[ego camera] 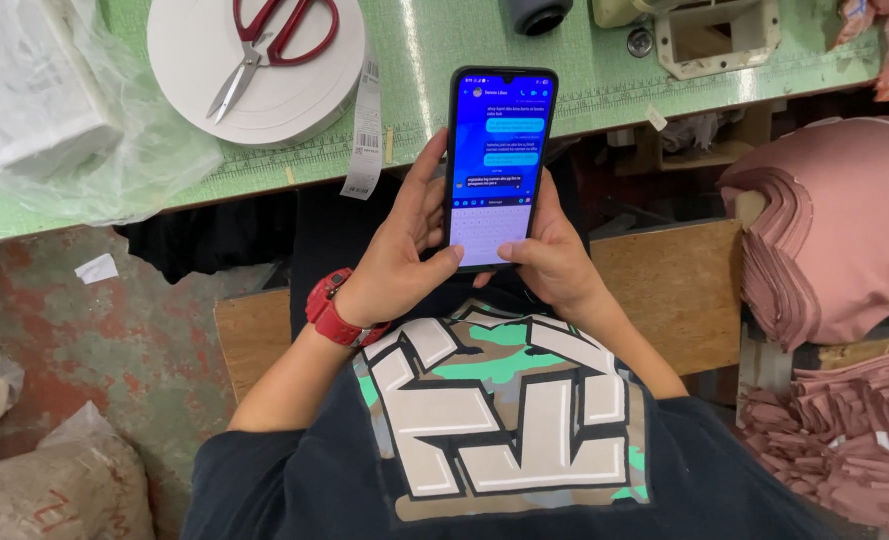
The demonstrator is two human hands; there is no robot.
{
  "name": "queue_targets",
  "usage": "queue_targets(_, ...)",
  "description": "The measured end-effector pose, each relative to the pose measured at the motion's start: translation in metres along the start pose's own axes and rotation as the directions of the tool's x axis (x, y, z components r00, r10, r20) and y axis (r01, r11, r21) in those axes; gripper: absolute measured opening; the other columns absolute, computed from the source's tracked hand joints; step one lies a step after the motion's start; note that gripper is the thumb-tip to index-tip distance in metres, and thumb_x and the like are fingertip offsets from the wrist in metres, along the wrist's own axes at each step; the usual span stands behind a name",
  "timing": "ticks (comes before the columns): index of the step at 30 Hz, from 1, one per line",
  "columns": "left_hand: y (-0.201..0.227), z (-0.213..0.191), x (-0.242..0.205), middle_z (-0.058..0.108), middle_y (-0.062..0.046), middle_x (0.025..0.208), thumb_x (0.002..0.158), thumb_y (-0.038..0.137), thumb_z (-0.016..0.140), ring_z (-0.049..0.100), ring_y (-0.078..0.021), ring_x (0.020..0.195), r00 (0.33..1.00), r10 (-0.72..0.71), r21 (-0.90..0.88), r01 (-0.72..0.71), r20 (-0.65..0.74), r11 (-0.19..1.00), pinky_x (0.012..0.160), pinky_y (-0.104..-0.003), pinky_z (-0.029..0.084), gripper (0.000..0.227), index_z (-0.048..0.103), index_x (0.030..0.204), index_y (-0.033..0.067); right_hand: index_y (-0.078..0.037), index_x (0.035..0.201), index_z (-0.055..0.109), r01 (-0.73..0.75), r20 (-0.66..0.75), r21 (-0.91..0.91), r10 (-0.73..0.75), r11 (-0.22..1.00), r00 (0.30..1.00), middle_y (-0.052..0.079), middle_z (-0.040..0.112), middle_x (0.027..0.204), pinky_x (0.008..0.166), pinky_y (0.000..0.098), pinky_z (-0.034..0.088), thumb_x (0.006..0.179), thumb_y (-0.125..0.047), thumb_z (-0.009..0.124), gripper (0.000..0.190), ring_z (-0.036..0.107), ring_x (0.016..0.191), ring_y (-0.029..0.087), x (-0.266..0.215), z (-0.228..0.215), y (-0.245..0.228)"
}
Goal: The person sits at a workbench and uses a smartphone to view a messaging app. They then pick up a roll of printed labels and use scissors to cut individual labels from the roll. The person alternates between using the phone and cutting labels.
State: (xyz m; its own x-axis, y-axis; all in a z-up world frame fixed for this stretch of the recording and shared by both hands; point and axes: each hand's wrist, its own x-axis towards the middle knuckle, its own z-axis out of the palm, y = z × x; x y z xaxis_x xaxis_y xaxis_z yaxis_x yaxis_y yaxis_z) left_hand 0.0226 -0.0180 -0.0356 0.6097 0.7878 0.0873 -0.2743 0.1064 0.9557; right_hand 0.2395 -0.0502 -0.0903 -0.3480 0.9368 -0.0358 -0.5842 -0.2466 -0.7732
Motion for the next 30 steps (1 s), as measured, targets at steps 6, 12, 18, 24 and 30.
queue_targets(6, -0.007, -0.001, 0.000, 0.035, -0.022, 0.161, 0.093, -0.009, 0.052, 0.050, -0.0333, 0.140, 1.000, 0.026, -0.002, -0.026, -0.008, 1.000, 0.110, -0.046, 0.049, 0.094, -0.003, 0.164, 0.0176, -0.025, 0.148, 0.026, 0.005, -0.039, -0.021, -0.005, 1.000, 0.999, 0.020, 0.064, 0.129, 0.061, 0.0534, 0.069, 0.085, 0.005, 0.061, 0.078, 0.072, 0.104, 0.041, 0.001, 0.005, -0.001)
queue_targets(12, -0.006, 0.001, -0.001, 0.034, -0.023, 0.161, 0.093, -0.009, 0.053, 0.051, -0.0338, 0.139, 0.999, 0.043, -0.013, -0.043, -0.005, 0.999, 0.110, -0.046, 0.050, 0.093, -0.003, 0.164, 0.0170, -0.024, 0.145, 0.029, 0.017, -0.054, -0.032, -0.018, 0.999, 0.998, 0.020, 0.066, 0.126, 0.057, 0.0525, 0.069, 0.088, 0.003, 0.063, 0.072, 0.073, 0.102, 0.042, 0.001, 0.008, -0.002)
queue_targets(18, -0.009, 0.001, -0.001, 0.035, -0.024, 0.160, 0.096, -0.008, 0.051, 0.051, -0.0348, 0.138, 0.999, 0.052, -0.005, -0.052, -0.013, 0.999, 0.108, -0.046, 0.051, 0.089, -0.002, 0.164, 0.0162, -0.023, 0.143, 0.030, 0.030, -0.067, -0.049, -0.033, 0.998, 0.997, 0.022, 0.066, 0.125, 0.054, 0.0518, 0.068, 0.090, 0.004, 0.061, 0.067, 0.073, 0.099, 0.043, 0.000, 0.005, 0.002)
queue_targets(24, -0.005, 0.000, -0.003, 0.037, -0.024, 0.159, 0.094, -0.007, 0.054, 0.053, -0.0342, 0.137, 0.998, 0.065, -0.026, -0.066, -0.018, 0.998, 0.107, -0.046, 0.052, 0.092, -0.002, 0.164, 0.0146, -0.023, 0.149, 0.022, 0.029, 0.088, 0.043, -0.033, 0.999, 0.996, 0.026, 0.061, 0.132, 0.063, 0.0612, 0.068, 0.076, 0.005, 0.067, 0.090, 0.069, 0.107, 0.049, -0.001, 0.005, -0.006)
queue_targets(30, 0.001, 0.000, -0.003, 0.029, -0.024, 0.164, 0.083, -0.013, 0.060, 0.044, -0.0370, 0.144, 0.998, 0.033, -0.018, -0.032, 0.061, 0.999, 0.111, -0.047, 0.048, 0.109, -0.006, 0.164, 0.0176, -0.022, 0.150, 0.021, 0.039, 0.102, 0.086, -0.048, 0.996, 0.994, 0.029, 0.056, 0.135, 0.062, 0.0656, 0.065, 0.074, 0.010, 0.065, 0.093, 0.066, 0.109, 0.054, -0.004, -0.005, -0.002)
